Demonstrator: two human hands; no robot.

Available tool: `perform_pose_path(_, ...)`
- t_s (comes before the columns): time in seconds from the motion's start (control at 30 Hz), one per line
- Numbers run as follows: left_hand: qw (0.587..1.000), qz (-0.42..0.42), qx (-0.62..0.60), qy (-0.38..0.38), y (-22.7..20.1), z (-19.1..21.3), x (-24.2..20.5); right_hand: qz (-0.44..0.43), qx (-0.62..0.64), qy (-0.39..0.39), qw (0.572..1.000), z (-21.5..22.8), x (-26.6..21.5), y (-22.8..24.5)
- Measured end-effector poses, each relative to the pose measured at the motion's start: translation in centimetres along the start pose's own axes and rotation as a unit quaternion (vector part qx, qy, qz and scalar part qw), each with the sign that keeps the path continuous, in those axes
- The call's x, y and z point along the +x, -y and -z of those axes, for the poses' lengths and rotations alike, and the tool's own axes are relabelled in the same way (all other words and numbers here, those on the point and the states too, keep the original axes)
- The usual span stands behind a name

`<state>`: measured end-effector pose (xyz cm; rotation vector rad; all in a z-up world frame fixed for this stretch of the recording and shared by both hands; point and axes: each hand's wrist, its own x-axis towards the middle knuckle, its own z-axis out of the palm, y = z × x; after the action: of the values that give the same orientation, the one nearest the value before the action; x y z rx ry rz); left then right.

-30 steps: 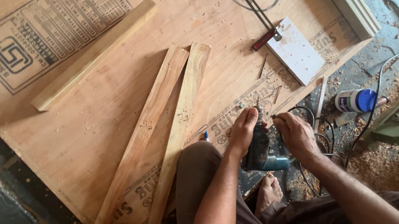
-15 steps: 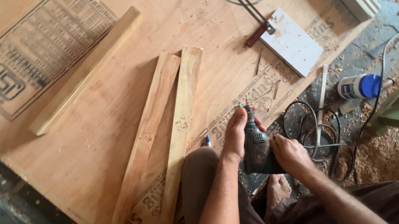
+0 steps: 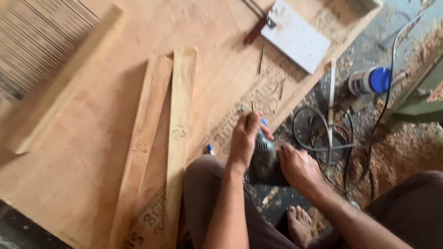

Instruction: The person uses a square and a pen to mark lines on wooden planks, then uses a power drill to make holes in the wood while sitting on the floor.

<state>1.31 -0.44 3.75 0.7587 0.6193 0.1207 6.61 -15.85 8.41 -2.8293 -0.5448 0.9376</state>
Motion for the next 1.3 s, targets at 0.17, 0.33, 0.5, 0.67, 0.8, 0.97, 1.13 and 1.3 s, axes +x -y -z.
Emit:
perform_pose_path(0.17, 0.988, -0.122, 0.09, -0.015, -3.7, -3.5, -8.0, 0.07, 0.04, -0.004, 0.997, 1.1, -5.6, -1.6)
perform_pose_path(0.33, 0.968, -0.174, 0.166, -0.071, -3.9, -2.7, -21.3, 0.236, 0.136, 0.201, 0.941, -0.7, -11.2, -4.9)
perform_pose_path(0.5, 0.959, -0.099, 0.103, -0.247, -0.6, -2.0, -28.5, 0.435, 0.025, -0.052, 0.899, -4.6, 0.6, -6.8)
perform_pose_path(0.67, 0.949, -0.063, 0.059, -0.303, 2.9, -0.2, -29.0, 0.123, -0.004, -0.059, 0.991, -4.8, 15.0, -6.0)
perform_pose_path(0.8, 0.949, -0.094, 0.155, -0.257, 3.3, 0.4, -28.7, 0.082, 0.007, 0.082, 0.993, -5.7, 17.7, -5.8)
perform_pose_path(0.97, 0.944, -0.055, 0.179, -0.271, 3.9, 1.5, -28.3, 0.2, -0.112, -0.056, 0.972, -5.2, 21.5, -6.6)
perform_pose_path(1.13, 0.926, -0.093, 0.203, -0.303, 6.0, 2.8, -28.1, 0.385, -0.289, -0.096, 0.871, -4.7, 25.4, -7.3)
perform_pose_path(1.3, 0.802, -0.335, 0.446, -0.215, 3.4, 0.9, -29.2, 0.208, -0.135, -0.019, 0.969, -3.8, 23.8, -5.8)
